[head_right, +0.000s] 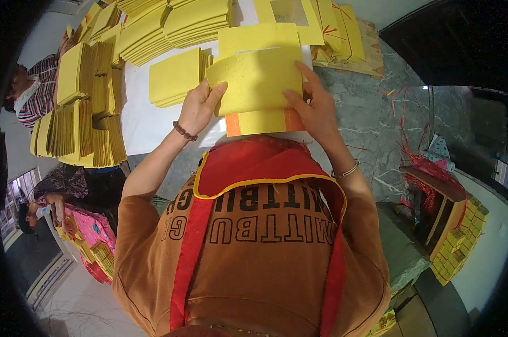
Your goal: Folding and stacking yellow joss paper at a workbench.
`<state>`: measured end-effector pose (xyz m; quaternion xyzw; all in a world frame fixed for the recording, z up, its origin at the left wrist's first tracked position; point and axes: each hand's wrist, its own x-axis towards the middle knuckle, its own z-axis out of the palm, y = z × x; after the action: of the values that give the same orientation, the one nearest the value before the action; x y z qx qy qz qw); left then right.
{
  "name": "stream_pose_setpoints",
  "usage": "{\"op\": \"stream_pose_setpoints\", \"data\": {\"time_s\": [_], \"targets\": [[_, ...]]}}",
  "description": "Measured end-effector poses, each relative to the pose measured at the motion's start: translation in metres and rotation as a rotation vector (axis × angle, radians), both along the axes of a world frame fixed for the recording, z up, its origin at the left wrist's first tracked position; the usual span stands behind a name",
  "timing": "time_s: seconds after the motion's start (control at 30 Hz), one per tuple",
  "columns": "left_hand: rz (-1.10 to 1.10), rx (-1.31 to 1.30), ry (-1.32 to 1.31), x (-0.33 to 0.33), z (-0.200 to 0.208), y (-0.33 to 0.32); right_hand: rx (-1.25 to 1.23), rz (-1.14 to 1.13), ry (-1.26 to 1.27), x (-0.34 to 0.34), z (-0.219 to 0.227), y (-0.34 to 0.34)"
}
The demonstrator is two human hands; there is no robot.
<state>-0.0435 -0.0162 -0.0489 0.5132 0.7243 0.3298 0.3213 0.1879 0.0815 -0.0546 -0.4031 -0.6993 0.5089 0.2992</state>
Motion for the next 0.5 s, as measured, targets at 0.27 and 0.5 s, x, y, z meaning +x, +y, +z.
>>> {"op": "stream_pose_setpoints", "data": {"time_s": [0.27,0.5], "targets": [[0.058,-0.063,-0.063,-0.009,-0.011,0.015,-0.055,-0.072,0.009,-0.011,-0.017,0.01],[0.088,-0.088,-0.229,-0.011,-0.014,0.017,-0.084,-0.132,0.046,-0.018,-0.016,0.009]]}}
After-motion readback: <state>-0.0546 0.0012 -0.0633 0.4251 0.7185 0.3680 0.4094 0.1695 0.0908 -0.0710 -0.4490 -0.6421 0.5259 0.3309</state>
